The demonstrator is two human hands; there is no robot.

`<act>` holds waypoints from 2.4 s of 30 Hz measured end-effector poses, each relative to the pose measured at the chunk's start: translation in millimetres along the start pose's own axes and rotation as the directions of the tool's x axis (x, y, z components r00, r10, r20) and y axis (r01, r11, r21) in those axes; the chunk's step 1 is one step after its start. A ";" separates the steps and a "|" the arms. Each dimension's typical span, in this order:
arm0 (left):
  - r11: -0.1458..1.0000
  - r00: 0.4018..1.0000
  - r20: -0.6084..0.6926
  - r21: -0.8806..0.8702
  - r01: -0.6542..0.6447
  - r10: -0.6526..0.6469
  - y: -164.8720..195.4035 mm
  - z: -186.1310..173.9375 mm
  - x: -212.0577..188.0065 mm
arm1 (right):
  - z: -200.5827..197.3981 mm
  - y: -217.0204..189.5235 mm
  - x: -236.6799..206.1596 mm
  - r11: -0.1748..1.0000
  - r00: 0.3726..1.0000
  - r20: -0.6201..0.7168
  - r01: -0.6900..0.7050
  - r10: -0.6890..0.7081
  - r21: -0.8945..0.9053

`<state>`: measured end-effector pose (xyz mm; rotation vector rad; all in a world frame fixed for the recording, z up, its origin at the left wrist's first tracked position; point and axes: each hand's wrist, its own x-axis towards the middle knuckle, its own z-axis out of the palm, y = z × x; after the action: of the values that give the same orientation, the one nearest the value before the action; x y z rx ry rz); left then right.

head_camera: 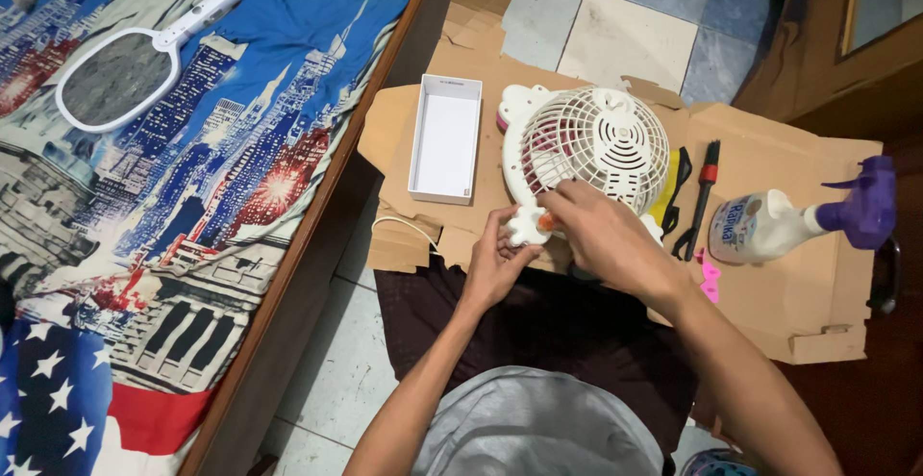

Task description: The person assembles a small decorative fan by attaching pink plastic parts to the fan housing. They use an orange marker to apply adhesive to the attachment points, then press the pink pieces into place. The fan is placed on a cardboard surface during assembly.

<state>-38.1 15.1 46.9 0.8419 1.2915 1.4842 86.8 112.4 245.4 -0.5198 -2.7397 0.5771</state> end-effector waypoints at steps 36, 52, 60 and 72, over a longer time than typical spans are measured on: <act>0.997 0.998 -0.035 0.058 -0.051 0.053 -28.8 -8.3 -9.0 | 1.1 -12.5 -47.6 0.931 0.857 -0.364 -0.331 0.365 0.155; 0.994 0.997 -0.021 -0.078 -0.080 0.079 -28.7 -8.4 -5.2 | 65.1 22.2 -2.4 0.954 0.956 0.293 0.101 -0.014 -0.283; 0.995 0.995 -0.019 -0.029 -0.098 0.097 -22.4 -8.6 -4.2 | 55.8 32.5 9.7 0.984 0.938 0.347 0.065 -0.003 -0.166; 0.988 0.996 0.008 -0.128 -0.089 0.091 -17.7 -7.7 -1.4 | 49.3 28.9 12.6 0.976 0.926 0.378 0.082 0.001 -0.201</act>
<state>-41.0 10.9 28.3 0.8344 1.1483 1.6117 66.5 125.9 192.2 -0.4352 -3.1956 0.4070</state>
